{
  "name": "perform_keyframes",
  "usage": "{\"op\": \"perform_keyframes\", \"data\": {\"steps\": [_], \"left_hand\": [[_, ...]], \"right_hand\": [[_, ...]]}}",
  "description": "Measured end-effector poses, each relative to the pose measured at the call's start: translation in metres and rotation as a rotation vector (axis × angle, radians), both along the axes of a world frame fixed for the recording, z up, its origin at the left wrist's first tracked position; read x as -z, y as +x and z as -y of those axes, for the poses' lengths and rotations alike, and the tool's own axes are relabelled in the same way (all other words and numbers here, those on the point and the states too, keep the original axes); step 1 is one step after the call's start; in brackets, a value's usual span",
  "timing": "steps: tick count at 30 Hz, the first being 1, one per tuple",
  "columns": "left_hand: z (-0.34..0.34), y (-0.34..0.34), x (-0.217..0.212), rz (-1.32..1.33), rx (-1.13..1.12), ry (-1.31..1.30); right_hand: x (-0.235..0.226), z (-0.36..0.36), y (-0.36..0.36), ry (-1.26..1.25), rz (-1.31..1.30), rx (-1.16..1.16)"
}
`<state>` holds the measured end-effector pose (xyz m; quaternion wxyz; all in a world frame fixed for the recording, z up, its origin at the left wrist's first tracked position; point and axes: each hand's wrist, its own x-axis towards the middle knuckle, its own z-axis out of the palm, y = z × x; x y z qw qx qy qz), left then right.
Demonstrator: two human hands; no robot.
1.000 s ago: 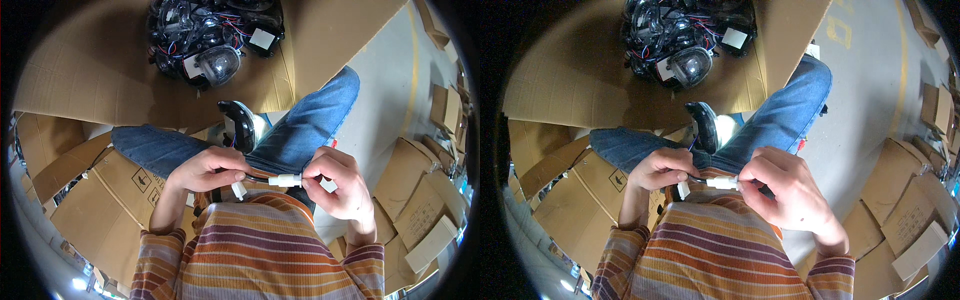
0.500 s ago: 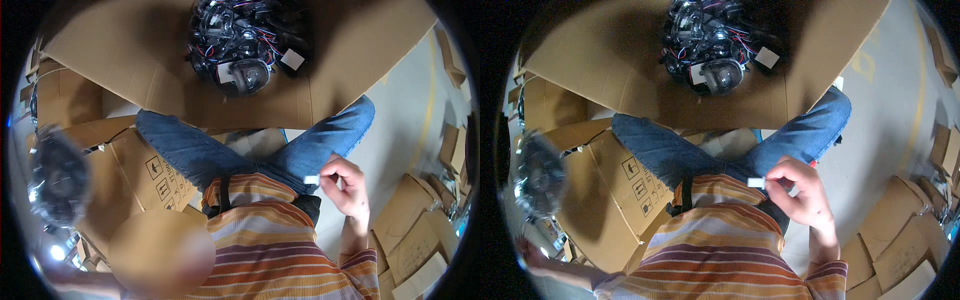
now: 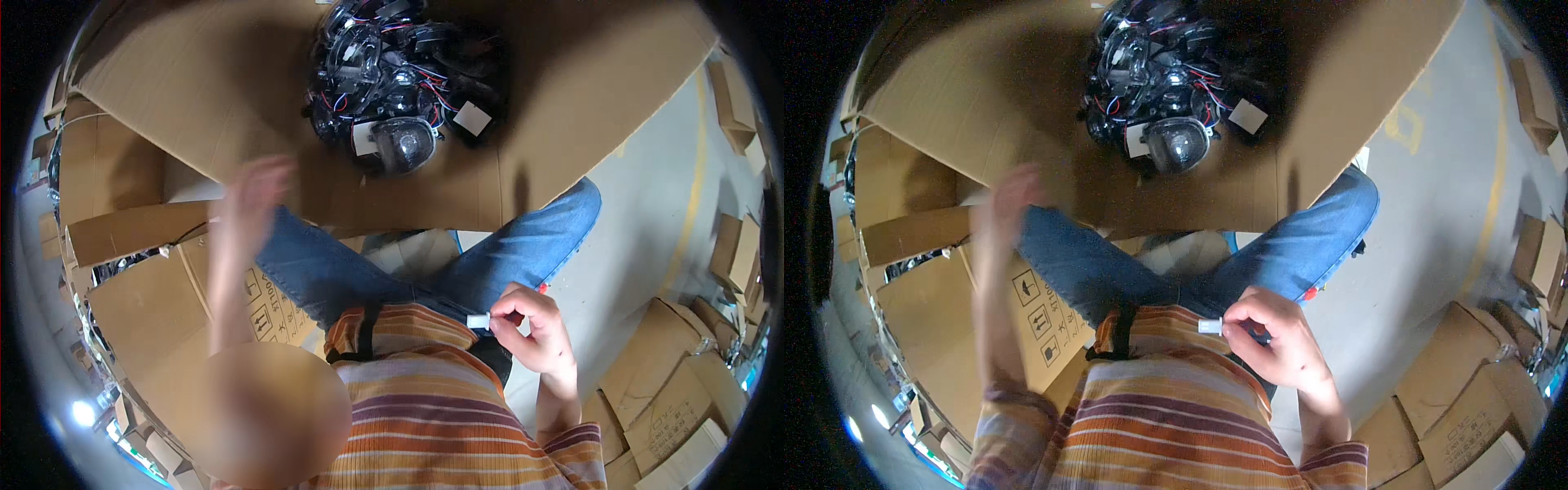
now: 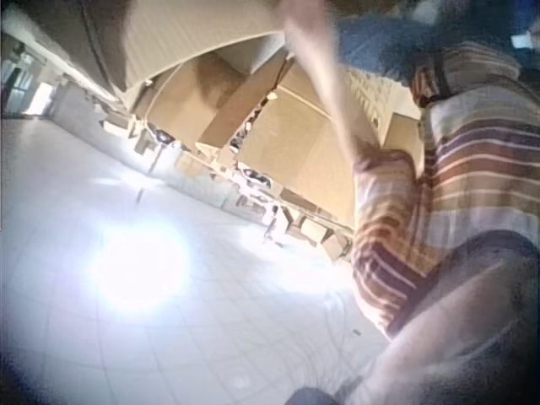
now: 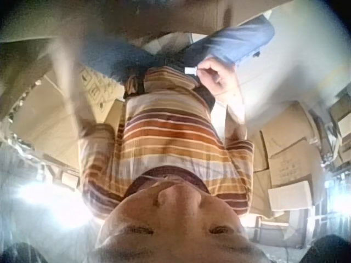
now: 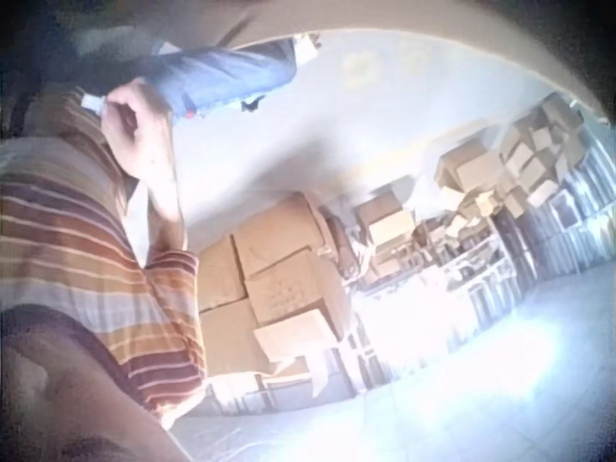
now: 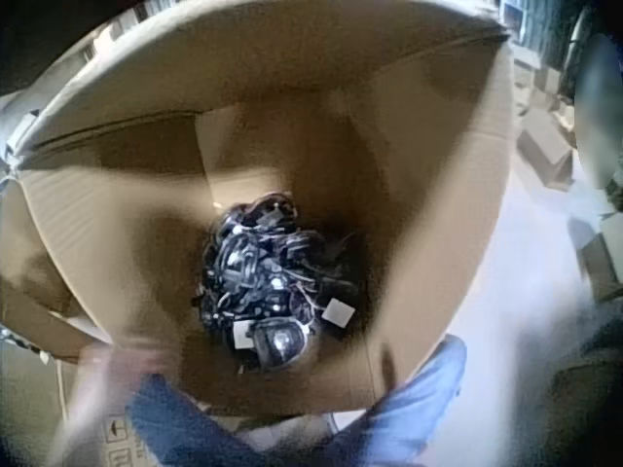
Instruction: The person connects plastic wiring harnesses to automotive headlight housing components by hand, joining the plastic connectors together.
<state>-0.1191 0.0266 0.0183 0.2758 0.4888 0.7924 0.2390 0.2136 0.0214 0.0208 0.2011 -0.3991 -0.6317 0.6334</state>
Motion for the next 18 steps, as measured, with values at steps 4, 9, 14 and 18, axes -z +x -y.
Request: {"op": "perform_keyframes", "data": {"steps": [4, 9, 14, 18], "left_hand": [[-0.059, 0.018, 0.155, 0.082, 0.205, -0.095], [-0.118, 0.033, 0.228, -0.206, 0.438, -0.236], [-0.132, 0.031, 0.266, -0.361, 0.504, -0.411], [-0.103, 0.055, 0.252, -0.372, 0.602, -0.178]], "right_hand": [[0.001, 0.001, 0.0, -0.057, 0.008, 0.033], [0.004, -0.006, -0.005, -0.135, 0.098, 0.05], [0.007, -0.019, -0.013, -0.169, 0.149, 0.052], [0.009, -0.024, -0.016, -0.254, 0.18, 0.091]]}}
